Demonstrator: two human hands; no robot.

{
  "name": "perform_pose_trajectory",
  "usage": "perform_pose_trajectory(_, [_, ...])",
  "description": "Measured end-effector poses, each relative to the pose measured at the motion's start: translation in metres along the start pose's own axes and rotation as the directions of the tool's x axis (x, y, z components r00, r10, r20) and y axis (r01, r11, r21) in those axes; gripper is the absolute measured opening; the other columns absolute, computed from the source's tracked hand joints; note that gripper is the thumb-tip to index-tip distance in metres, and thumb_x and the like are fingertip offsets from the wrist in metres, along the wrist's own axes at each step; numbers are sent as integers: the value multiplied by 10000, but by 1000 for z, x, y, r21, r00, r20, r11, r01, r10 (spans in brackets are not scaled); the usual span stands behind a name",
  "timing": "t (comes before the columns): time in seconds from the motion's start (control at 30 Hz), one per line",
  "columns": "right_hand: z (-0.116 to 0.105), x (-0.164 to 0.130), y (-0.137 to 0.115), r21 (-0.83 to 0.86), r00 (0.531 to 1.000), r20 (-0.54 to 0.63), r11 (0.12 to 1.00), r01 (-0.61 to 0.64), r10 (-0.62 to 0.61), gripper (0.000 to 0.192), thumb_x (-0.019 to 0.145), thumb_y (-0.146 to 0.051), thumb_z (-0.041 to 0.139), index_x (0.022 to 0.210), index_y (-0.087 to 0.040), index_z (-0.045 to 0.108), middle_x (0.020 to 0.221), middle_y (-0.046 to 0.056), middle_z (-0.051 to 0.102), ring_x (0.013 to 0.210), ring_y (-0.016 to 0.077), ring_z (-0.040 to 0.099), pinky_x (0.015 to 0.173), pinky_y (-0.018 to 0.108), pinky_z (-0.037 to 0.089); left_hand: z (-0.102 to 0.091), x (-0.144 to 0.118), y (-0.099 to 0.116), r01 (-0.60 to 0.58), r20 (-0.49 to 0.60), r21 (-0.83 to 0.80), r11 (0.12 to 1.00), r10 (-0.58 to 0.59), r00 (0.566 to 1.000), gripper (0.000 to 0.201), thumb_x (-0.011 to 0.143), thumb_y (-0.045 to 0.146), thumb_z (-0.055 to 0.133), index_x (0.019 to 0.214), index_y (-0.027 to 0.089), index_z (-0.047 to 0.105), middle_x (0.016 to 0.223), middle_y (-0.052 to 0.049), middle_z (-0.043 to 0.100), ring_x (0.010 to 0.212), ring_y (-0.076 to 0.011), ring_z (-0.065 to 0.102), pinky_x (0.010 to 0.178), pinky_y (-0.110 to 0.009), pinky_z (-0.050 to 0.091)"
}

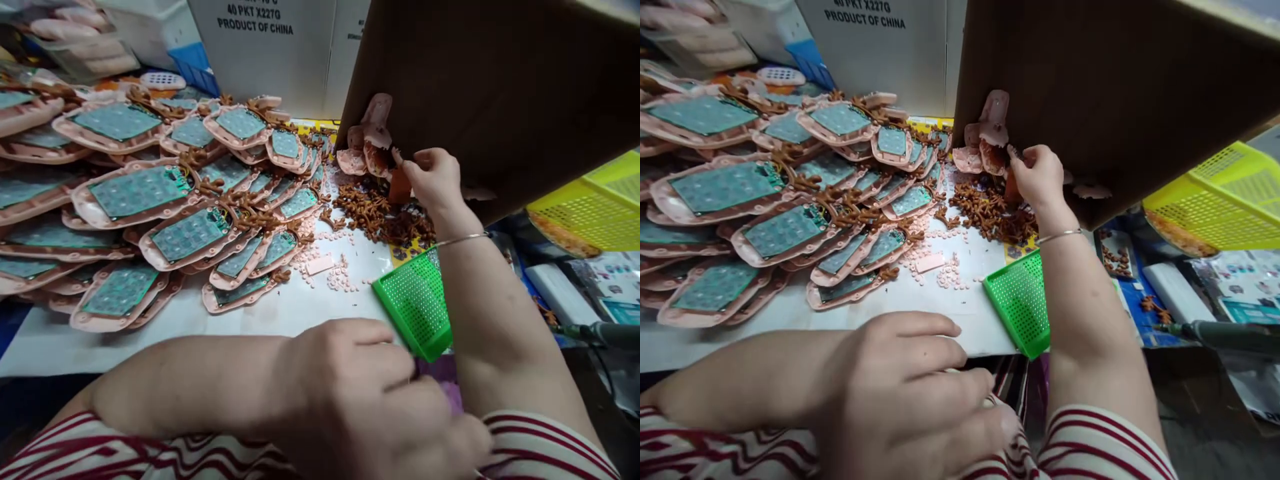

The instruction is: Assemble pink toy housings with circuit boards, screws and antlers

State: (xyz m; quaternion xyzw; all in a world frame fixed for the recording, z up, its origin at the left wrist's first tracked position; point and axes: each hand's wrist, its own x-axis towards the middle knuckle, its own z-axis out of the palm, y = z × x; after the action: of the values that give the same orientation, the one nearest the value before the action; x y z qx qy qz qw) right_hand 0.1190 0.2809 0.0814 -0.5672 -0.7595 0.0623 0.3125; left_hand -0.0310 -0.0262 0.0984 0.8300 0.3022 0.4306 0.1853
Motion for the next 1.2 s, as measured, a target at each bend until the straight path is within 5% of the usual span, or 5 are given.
perform_pose_trajectory(0.07, [21, 28, 14, -126, 997, -68, 990, -55, 47, 531, 859, -439, 670, 1228, -58, 641, 1185, 216, 685, 1106, 330, 651, 994, 517, 502, 7, 2, -28, -181, -113, 104, 978, 193, 975, 227, 965, 205, 491, 1047, 185, 702, 811, -40, 769, 582, -144, 629, 534, -315, 515])
perform_pose_trajectory(0.27, [44, 55, 43, -177, 983, 35, 969, -173, 182, 356, 924, -382, 570, 1065, -83, 700, 1135, 260, 706, 1136, 389, 657, 971, 501, 505, 12, -9, -78, -134, -149, 104, 985, 149, 978, 256, 891, 67, 496, 1082, 114, 660, 835, -67, 778, 627, -149, 671, 542, -292, 497])
perform_pose_trajectory(0.57, [3, 34, 71, 61, 965, -95, 969, -239, 244, 394, 976, -333, 384, 1108, -93, 666, 1029, 153, 729, 927, 237, 692, 831, 406, 553, 15, -10, -70, -111, -160, 125, 986, 131, 978, 243, 873, 82, 547, 1053, 130, 702, 860, -67, 778, 698, -153, 713, 615, -268, 561])
perform_pose_trajectory(0.87, [43, 25, 32, -202, 988, -9, 968, -150, 151, 364, 870, -288, 546, 1164, -111, 669, 1259, 230, 653, 1215, 343, 577, 1076, 470, 419, 25, -19, -90, -55, -176, 228, 972, 97, 980, 226, 905, 114, 514, 999, 154, 716, 763, -51, 744, 648, -138, 691, 581, -242, 539])
perform_pose_trajectory(1.2, [47, 66, 57, -130, 963, 20, 955, -265, 270, 326, 762, -144, 607, 1071, -103, 704, 1161, 240, 707, 1135, 388, 651, 976, 511, 490, 18, -14, -87, 3, -213, 107, 994, 20, 977, 206, 901, 96, 535, 1002, 145, 707, 754, -65, 745, 651, -148, 696, 566, -248, 540])
